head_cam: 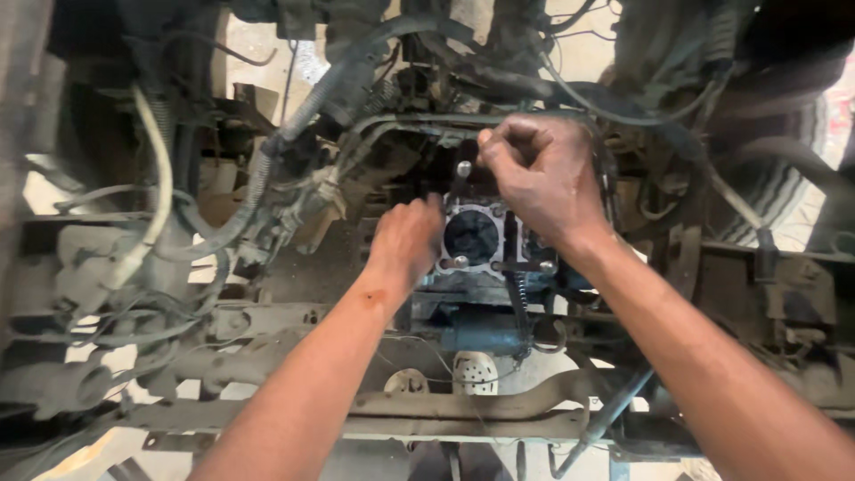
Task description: The person works underneath a vehicle, using a wrench to tighten bolts on an engine component. They manipulate hoses and wires to access the area and continue tightening fasteners on the engine block.
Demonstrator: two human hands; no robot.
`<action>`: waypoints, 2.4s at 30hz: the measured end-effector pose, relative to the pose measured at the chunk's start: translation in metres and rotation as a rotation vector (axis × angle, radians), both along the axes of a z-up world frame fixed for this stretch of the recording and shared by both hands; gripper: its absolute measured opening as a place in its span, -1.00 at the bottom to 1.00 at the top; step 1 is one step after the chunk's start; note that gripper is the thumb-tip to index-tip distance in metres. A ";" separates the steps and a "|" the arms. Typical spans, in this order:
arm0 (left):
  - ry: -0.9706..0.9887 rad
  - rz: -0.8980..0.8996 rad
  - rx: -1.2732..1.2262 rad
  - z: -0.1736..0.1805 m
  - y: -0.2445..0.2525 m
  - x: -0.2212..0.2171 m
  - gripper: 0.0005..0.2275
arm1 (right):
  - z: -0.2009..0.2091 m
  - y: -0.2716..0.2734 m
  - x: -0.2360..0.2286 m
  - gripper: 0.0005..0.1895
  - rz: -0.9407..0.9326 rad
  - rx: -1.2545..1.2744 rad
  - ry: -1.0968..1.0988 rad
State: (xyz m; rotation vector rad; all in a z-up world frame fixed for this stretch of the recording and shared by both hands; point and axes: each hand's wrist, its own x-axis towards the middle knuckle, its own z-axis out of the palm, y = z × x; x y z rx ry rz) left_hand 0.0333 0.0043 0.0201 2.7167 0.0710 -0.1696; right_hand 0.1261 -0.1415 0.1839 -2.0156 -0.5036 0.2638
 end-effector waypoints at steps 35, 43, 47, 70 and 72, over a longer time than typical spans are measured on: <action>0.005 -0.038 -0.079 -0.011 -0.005 -0.018 -0.78 | -0.001 -0.004 -0.002 -0.77 0.009 -0.037 -0.024; 0.390 -0.243 -0.029 0.019 0.033 -0.053 -0.88 | 0.005 -0.002 -0.002 -0.75 0.002 -0.047 -0.011; 0.397 -0.061 -0.221 0.032 0.048 -0.058 -0.83 | 0.003 -0.003 -0.002 -0.75 0.000 -0.059 -0.009; 0.513 -0.122 -0.027 -0.005 0.004 -0.070 -0.81 | -0.001 -0.003 0.000 -0.76 0.007 -0.019 -0.048; 0.533 -0.082 -0.009 -0.006 0.001 -0.074 -0.81 | -0.002 -0.005 -0.002 -0.75 -0.001 -0.024 -0.027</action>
